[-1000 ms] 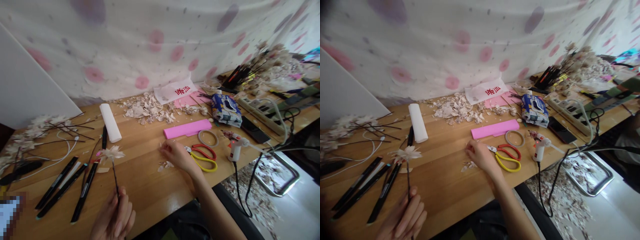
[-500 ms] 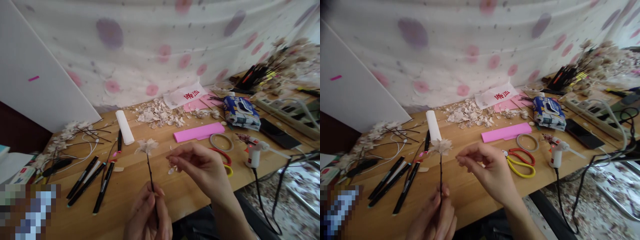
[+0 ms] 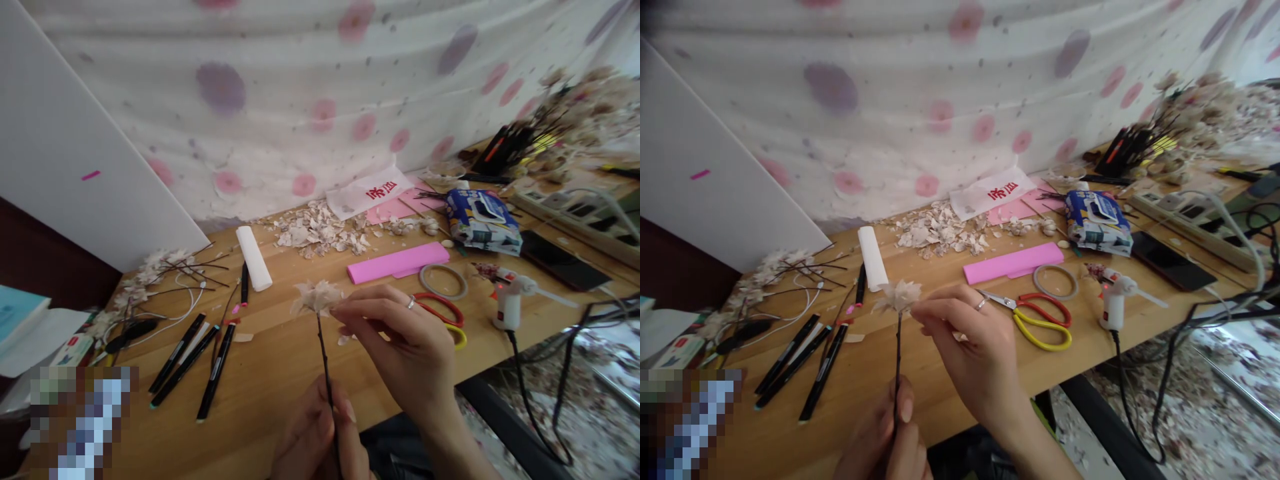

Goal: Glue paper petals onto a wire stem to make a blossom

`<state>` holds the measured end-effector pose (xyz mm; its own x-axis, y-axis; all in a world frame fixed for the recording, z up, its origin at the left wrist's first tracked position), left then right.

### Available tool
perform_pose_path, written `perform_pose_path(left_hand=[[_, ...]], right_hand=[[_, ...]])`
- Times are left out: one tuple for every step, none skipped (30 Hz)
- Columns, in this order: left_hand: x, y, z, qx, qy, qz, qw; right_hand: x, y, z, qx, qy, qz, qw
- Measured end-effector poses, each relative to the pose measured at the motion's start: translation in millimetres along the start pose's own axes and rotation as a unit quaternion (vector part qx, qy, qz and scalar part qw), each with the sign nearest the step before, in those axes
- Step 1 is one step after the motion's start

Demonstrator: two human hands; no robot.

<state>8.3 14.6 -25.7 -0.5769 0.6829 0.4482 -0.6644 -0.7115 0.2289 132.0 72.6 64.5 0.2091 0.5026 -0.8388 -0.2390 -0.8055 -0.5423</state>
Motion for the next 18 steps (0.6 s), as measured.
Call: perform_pose_path(left_hand=[[-0.5,0.3,-0.4,0.003,-0.005,-0.002,1.0],[-1.1,0.7,-0.2,0.001,-0.007,-0.006,1.0],[-1.5,1.3,0.7,-0.004,-0.007,-0.009,1.0],[-1.9,1.8,1.9,-0.01,-0.007,-0.011,1.0],[-2.0,2.1,3.5,-0.017,-0.007,-0.009,1.0],[-1.9,2.3,5.3,-0.023,-0.004,-0.005,1.0],[-1.9,2.3,7.4,-0.03,-0.001,0.001,1.0],[-2.3,2.2,9.5,-0.036,0.004,0.004,0.999],[-3.0,2.0,11.3,-0.041,0.011,0.005,0.999],[-3.8,1.8,12.4,-0.044,0.018,0.005,0.999],[-4.6,1.7,12.7,-0.042,0.021,0.006,0.999],[-5.3,1.6,12.1,-0.038,0.02,0.007,0.999],[-6.0,1.5,11.1,-0.032,0.016,0.008,0.999],[-6.5,1.5,10.0,-0.029,0.01,0.011,0.999],[-6.8,1.5,9.1,-0.03,0.002,0.015,0.999],[-6.7,1.7,8.9,-0.037,-0.003,0.023,0.999],[-6.4,2.0,9.4,-0.049,-0.004,0.033,0.998],[-5.9,2.4,10.2,-0.064,-0.002,0.042,0.997]], right_hand=[[-0.1,0.5,-0.6,0.0,0.008,-0.003,1.0],[-0.1,0.9,-1.0,0.002,0.017,-0.005,1.0],[0.3,1.2,-1.2,0.003,0.024,-0.004,1.0],[0.4,1.4,-1.4,0.006,0.027,-0.003,1.0],[0.6,1.6,-1.2,0.007,0.028,-0.001,1.0],[0.7,1.6,-1.0,0.008,0.029,0.002,1.0],[0.3,1.6,-0.8,0.008,0.028,0.003,1.0],[-0.2,1.4,-0.8,0.009,0.027,0.003,1.0],[-0.9,1.3,-1.0,0.01,0.027,0.001,1.0],[-1.7,1.1,-1.3,0.011,0.029,-0.001,1.0],[-2.4,0.9,-1.8,0.013,0.03,-0.004,0.999],[-2.9,0.8,-2.2,0.014,0.033,-0.006,0.999],[-3.3,0.8,-2.5,0.015,0.036,-0.007,0.999],[-3.4,1.0,-2.7,0.016,0.04,-0.009,0.999],[-3.4,1.2,-2.8,0.018,0.045,-0.01,0.999],[-3.2,1.6,-2.9,0.022,0.05,-0.01,0.998],[-2.8,2.2,-3.0,0.027,0.054,-0.009,0.998],[-2.2,2.8,-3.2,0.033,0.058,-0.008,0.998]])
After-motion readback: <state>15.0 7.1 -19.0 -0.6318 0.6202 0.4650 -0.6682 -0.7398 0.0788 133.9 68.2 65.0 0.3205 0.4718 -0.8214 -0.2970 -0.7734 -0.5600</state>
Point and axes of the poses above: each hand's wrist, its own y-axis away from the middle knuckle, its own z-axis out of the palm, x = y × z, the point moved 6 cm from there along -y, towards the middle knuckle, and after that the axes turned 2 degrees about x, right-handed, at the moved point
